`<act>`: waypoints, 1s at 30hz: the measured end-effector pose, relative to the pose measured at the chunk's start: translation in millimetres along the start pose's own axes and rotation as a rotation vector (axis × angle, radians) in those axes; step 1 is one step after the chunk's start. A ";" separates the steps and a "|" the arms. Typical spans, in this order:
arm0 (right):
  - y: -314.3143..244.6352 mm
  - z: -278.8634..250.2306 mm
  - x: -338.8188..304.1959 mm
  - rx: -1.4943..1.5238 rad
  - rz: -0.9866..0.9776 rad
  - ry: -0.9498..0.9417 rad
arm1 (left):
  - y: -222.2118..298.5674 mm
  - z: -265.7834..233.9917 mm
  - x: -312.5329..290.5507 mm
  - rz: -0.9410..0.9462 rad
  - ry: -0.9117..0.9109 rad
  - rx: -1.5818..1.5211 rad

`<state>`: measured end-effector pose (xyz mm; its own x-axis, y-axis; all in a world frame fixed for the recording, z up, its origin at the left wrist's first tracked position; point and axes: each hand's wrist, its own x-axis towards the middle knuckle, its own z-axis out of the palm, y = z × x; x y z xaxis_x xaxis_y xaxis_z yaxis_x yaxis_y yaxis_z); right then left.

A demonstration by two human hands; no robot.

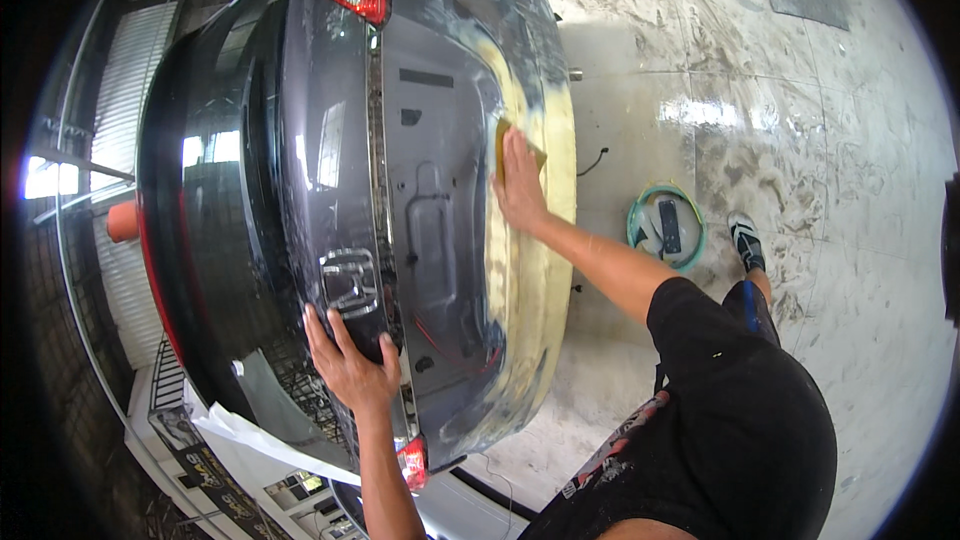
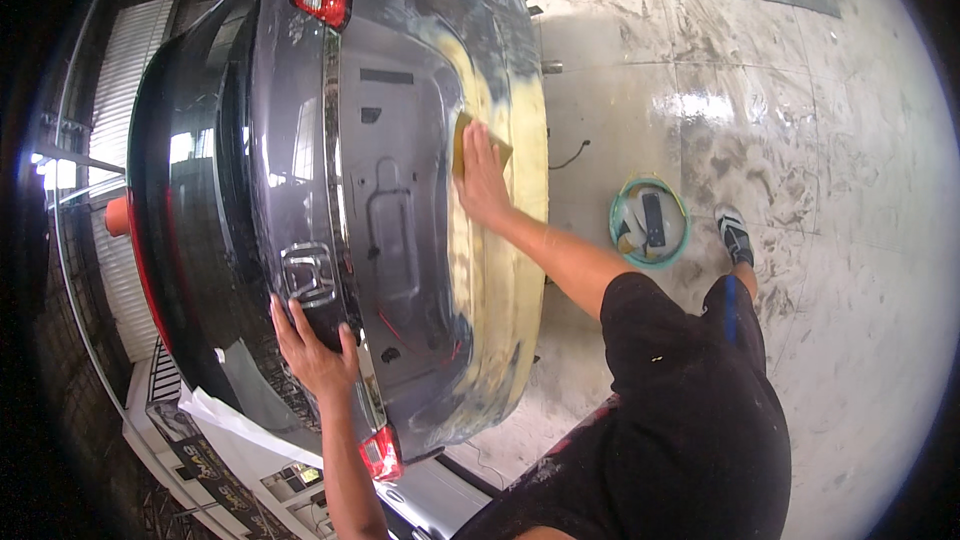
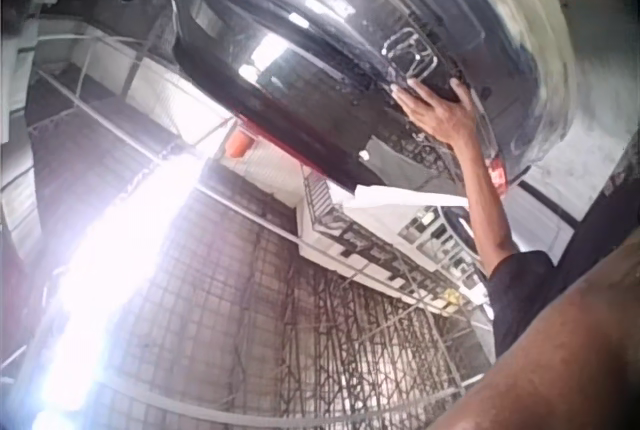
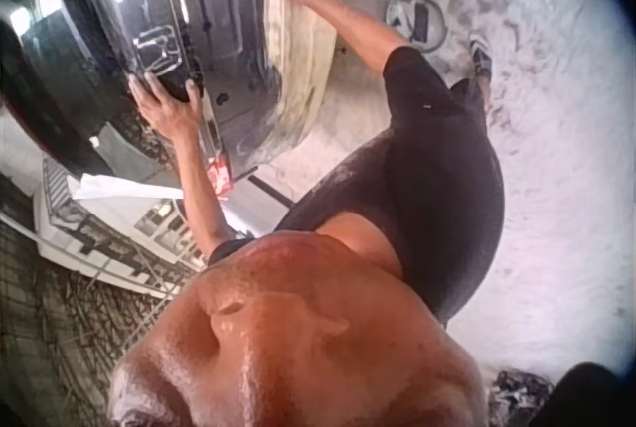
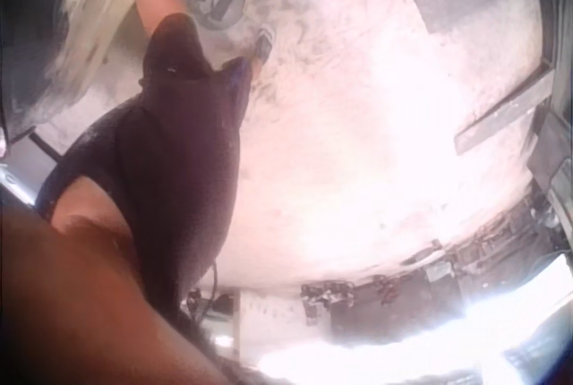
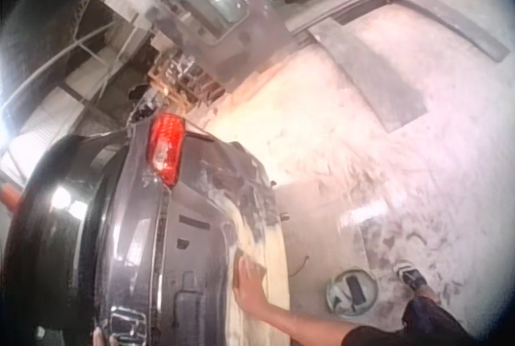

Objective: The person is sanding a car's rear bumper using a sanding block and water from a bucket, repeatedly wetting the surface and rinsing the tool.

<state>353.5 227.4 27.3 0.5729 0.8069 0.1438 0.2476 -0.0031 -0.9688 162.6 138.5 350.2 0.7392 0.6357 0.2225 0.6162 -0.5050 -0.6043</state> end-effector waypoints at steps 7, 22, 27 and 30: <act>-19.3 -51.3 206.7 -0.108 -0.258 0.185 | 0.7 2.3 3.1 0.007 -0.033 -0.002; 4.6 -57.4 149.2 -0.315 -0.152 -0.072 | 7.6 2.6 20.3 -0.042 -0.059 -0.017; -67.9 -14.8 237.4 -0.183 -0.359 0.298 | -8.6 9.2 -0.8 -0.068 -0.030 -0.081; -65.9 2.0 253.4 -0.009 -0.585 0.496 | -21.0 -31.9 18.8 -0.136 -0.050 -0.061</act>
<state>480.8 433.2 127.1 0.6292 0.3189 0.7088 0.6240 0.3363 -0.7053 172.2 142.5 391.5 0.6344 0.7282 0.2595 0.7260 -0.4460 -0.5235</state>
